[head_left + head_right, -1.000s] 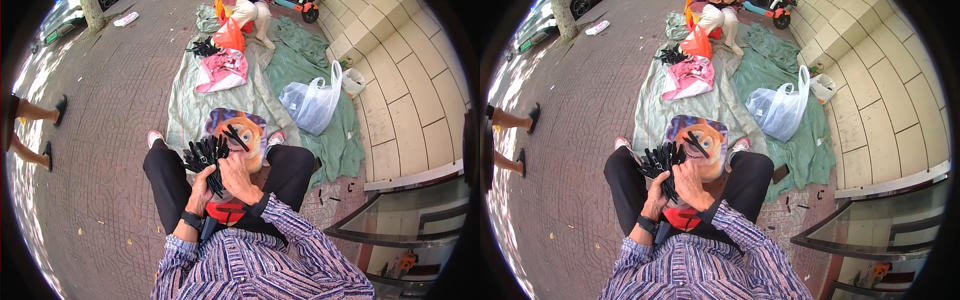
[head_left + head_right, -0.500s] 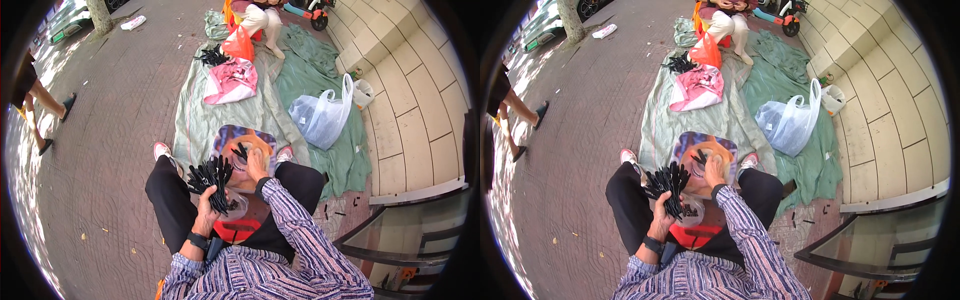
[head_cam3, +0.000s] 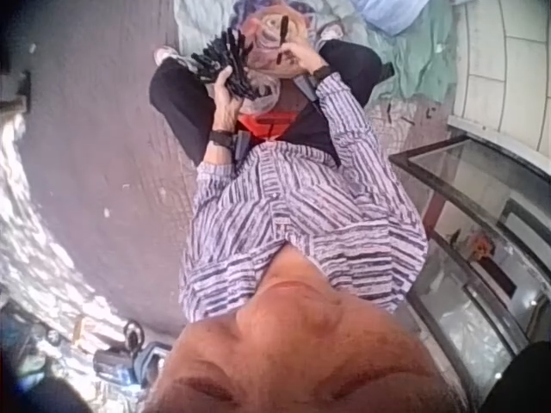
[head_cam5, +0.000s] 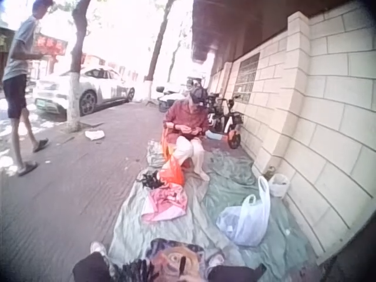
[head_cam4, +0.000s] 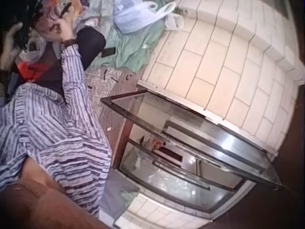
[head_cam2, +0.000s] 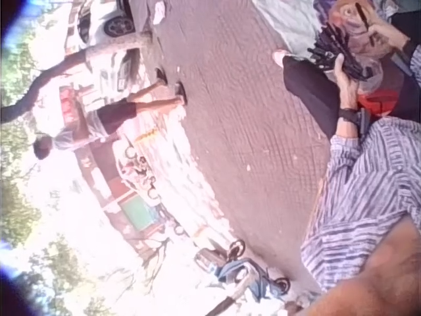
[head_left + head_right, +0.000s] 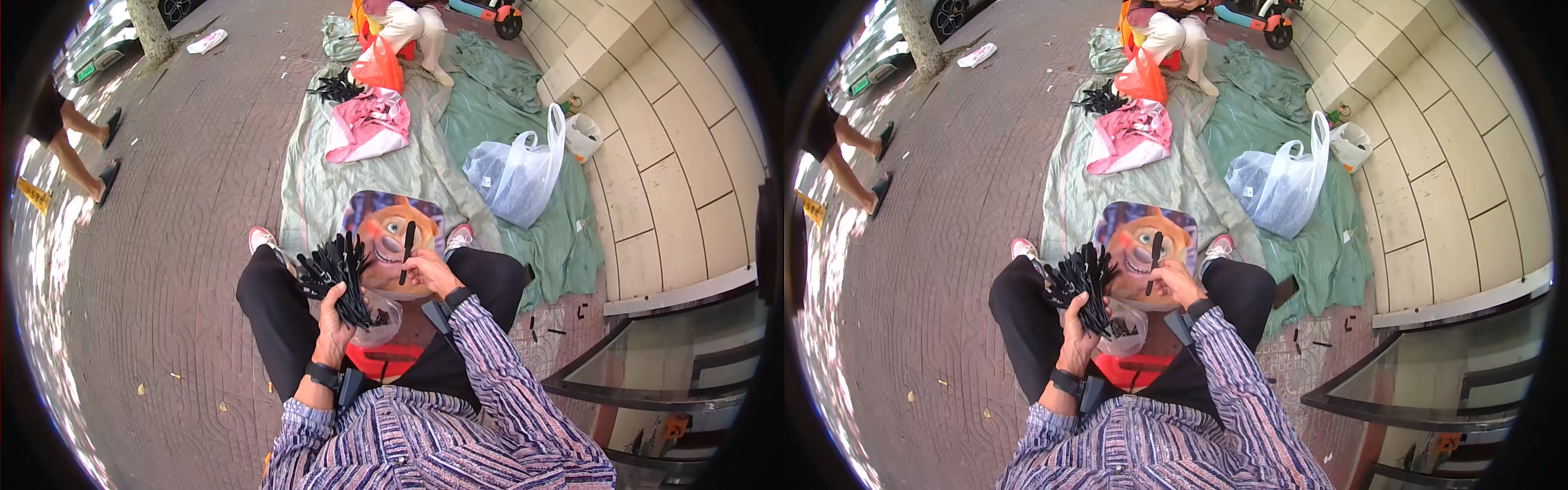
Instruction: Sorting and preparing black plastic cable ties.
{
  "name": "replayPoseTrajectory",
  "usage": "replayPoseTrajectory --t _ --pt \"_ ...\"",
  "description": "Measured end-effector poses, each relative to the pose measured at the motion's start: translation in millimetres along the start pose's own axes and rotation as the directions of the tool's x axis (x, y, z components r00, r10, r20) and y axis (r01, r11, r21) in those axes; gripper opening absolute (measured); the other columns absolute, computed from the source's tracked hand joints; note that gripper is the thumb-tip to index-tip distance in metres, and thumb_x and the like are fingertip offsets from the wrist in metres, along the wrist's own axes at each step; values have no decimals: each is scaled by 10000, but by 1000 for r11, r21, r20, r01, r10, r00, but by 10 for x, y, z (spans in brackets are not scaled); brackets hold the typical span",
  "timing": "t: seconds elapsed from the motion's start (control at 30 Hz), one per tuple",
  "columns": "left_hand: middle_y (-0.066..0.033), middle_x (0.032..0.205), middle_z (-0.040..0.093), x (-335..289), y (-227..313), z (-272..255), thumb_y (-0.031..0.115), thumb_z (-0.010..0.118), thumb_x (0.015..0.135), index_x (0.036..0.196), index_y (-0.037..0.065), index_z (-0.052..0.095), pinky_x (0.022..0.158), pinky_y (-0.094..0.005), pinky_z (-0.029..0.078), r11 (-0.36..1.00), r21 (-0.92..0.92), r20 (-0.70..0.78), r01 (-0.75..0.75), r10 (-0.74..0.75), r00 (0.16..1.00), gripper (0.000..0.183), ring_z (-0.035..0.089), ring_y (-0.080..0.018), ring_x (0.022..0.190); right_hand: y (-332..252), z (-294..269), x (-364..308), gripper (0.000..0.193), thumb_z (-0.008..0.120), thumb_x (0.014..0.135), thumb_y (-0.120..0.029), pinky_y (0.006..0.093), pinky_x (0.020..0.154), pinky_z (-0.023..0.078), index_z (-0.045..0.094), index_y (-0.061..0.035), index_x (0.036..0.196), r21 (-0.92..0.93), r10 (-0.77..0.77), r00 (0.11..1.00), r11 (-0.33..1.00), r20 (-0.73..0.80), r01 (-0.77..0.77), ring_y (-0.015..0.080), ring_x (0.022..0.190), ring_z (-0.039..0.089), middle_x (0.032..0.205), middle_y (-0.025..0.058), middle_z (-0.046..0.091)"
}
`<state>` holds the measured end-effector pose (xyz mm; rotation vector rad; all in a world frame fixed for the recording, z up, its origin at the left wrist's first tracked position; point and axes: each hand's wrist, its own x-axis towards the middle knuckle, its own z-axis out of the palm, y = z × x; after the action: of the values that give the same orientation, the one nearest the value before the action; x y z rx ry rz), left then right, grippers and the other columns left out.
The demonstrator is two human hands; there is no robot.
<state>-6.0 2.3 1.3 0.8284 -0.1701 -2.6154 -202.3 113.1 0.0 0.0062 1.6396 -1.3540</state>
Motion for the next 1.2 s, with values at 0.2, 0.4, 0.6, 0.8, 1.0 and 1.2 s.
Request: replayPoseTrajectory --t 0.2,0.4,0.6,0.8,1.0,1.2 --pt "-128 860 632 79 -113 -90 125 582 786 1005 -31 560 676 -358 540 994 104 108 -16 4 994 270 631 -229 717 10 481 -580 125 618 676 -66 225 349 388 532 2 738 -216 -258 950 932 175 292 114 444 526 562 46 538" --pt "-124 885 627 -87 -123 176 85 557 782 1017 -51 556 670 -365 558 958 254 177 -137 93 980 271 639 -228 736 -41 615 -728 131 579 717 -31 282 406 424 501 69 751 -636 -525 816 550 241 541 166 495 567 604 97 558" --pt "-126 911 617 -99 -206 285 62 547 776 1109 -49 503 671 -370 561 917 377 316 -134 9 949 354 638 -232 758 -10 417 -726 135 570 782 -73 285 436 439 535 43 723 -618 -536 786 515 310 594 152 507 566 607 93 565" --pt "-132 905 616 31 -177 334 76 588 775 1085 -33 522 686 -358 550 879 467 233 99 -230 945 335 634 -236 760 -306 160 -727 224 626 780 -188 249 392 439 581 22 720 -625 -270 914 667 303 405 140 459 566 574 81 574" --pt "-106 833 615 308 -116 638 65 602 764 1029 -18 550 637 -317 538 783 606 170 141 -301 939 283 625 -210 700 -573 -30 -457 296 635 785 -264 234 394 439 630 15 688 -550 -159 872 720 463 423 122 466 566 573 65 588" --pt "-96 782 612 716 -120 726 132 589 765 932 -18 564 576 -308 536 832 520 35 192 -245 969 226 614 -204 631 -349 -222 74 278 630 815 -216 255 461 460 492 -7 936 -328 -249 848 842 469 429 133 532 567 661 52 554"
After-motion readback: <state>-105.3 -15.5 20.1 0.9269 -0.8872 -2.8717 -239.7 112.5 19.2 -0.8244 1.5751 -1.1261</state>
